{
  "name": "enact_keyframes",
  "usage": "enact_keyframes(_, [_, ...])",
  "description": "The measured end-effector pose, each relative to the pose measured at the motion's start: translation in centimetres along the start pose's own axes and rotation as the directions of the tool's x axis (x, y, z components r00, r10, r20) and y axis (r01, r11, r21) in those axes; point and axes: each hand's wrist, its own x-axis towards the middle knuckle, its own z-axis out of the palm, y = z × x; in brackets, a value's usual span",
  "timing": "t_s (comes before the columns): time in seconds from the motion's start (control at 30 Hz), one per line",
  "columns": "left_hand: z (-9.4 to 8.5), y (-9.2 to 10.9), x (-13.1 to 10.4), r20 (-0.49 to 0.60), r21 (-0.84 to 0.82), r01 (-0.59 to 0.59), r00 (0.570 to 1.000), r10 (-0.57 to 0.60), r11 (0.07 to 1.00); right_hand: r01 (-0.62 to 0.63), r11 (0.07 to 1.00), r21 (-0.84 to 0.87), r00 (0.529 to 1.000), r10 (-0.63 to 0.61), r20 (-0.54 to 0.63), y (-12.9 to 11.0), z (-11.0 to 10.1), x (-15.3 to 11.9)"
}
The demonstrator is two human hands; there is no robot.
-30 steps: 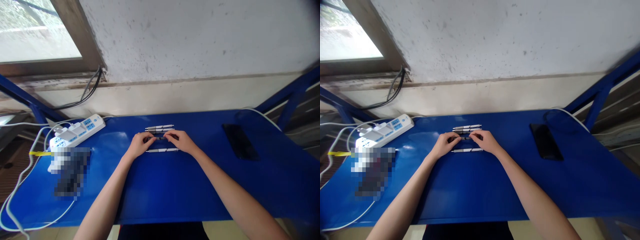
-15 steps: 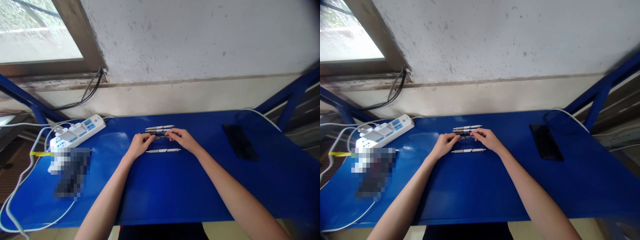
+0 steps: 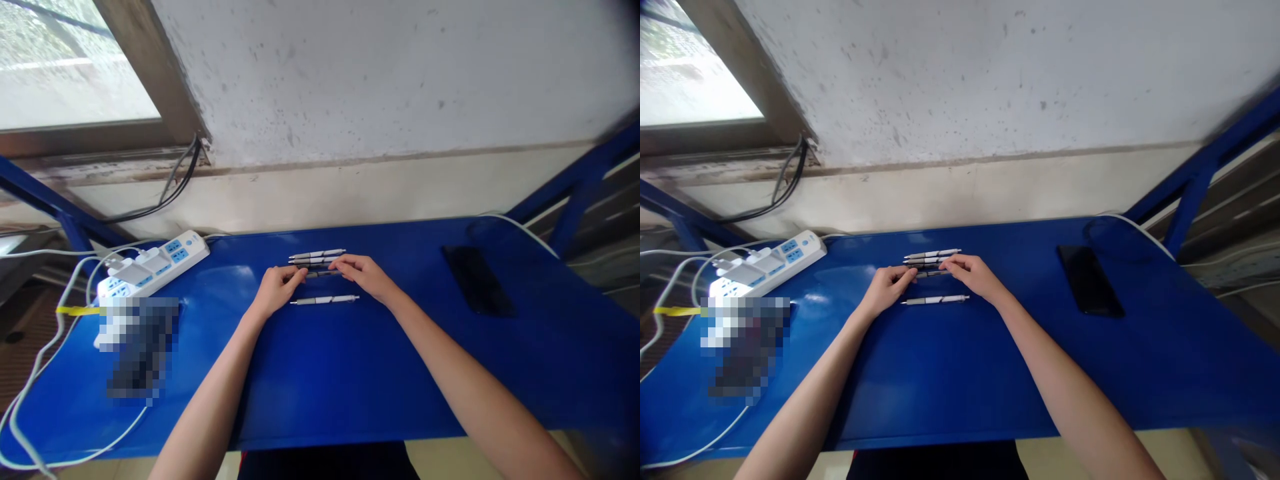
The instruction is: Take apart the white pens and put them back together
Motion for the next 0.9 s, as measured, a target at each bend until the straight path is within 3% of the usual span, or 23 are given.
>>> enact_keyframes(0.9, [0.03, -0.05, -0.03, 0.007, -0.031, 0.011, 1.0, -0.011, 0.999, 0.014, 0.999, -0.031, 1.0, -0.014, -0.012, 0.11, -0.06, 0.03])
